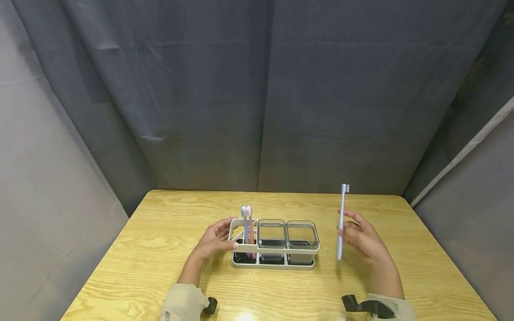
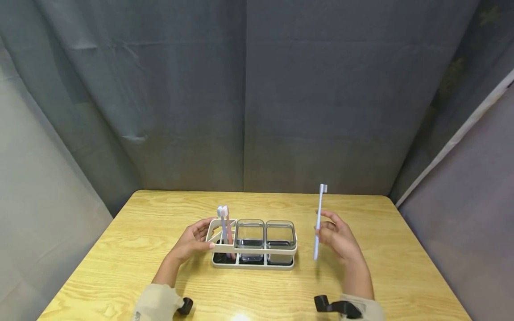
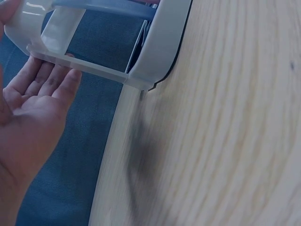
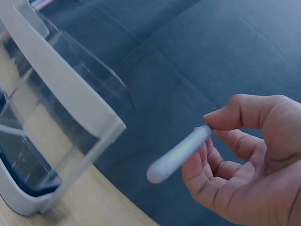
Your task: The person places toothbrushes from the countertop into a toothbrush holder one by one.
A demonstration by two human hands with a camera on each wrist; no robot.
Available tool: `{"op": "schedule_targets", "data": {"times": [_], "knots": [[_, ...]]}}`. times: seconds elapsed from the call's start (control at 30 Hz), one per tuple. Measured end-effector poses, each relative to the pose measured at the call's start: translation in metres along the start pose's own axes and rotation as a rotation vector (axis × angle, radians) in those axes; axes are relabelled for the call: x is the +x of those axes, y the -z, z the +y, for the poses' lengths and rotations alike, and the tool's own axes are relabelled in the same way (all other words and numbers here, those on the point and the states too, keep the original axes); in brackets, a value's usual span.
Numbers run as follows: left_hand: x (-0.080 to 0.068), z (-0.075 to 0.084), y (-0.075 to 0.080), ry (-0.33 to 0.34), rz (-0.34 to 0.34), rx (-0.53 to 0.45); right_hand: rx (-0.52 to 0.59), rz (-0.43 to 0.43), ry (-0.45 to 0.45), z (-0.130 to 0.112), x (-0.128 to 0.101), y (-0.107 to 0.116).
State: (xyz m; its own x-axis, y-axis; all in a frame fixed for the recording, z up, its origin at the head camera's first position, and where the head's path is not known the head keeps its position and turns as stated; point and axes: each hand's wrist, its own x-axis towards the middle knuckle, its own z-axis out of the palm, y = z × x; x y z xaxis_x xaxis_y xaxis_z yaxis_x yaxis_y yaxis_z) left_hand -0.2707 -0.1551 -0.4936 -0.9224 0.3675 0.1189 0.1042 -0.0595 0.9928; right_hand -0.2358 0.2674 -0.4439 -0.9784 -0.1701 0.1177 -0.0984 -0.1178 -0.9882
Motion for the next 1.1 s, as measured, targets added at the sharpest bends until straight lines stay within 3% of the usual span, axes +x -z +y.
{"op": "schedule_targets", "data": {"times": [0.47, 0.87, 1.1], "knots": [[0.0, -0.001, 0.0, -0.004, -0.003, 0.0, 0.03, 0.112, 0.073, -0.019, 0.0, -0.028], [0.0, 0.0, 0.0, -0.018, -0.01, -0.008, 0.068, 0.101, 0.259, -0.029, 0.001, -0.049], [-0.001, 0.001, -0.001, -0.002, -0.008, -0.008, 0.049, 0.101, 0.289, -0.034, 0.003, -0.063]]}}
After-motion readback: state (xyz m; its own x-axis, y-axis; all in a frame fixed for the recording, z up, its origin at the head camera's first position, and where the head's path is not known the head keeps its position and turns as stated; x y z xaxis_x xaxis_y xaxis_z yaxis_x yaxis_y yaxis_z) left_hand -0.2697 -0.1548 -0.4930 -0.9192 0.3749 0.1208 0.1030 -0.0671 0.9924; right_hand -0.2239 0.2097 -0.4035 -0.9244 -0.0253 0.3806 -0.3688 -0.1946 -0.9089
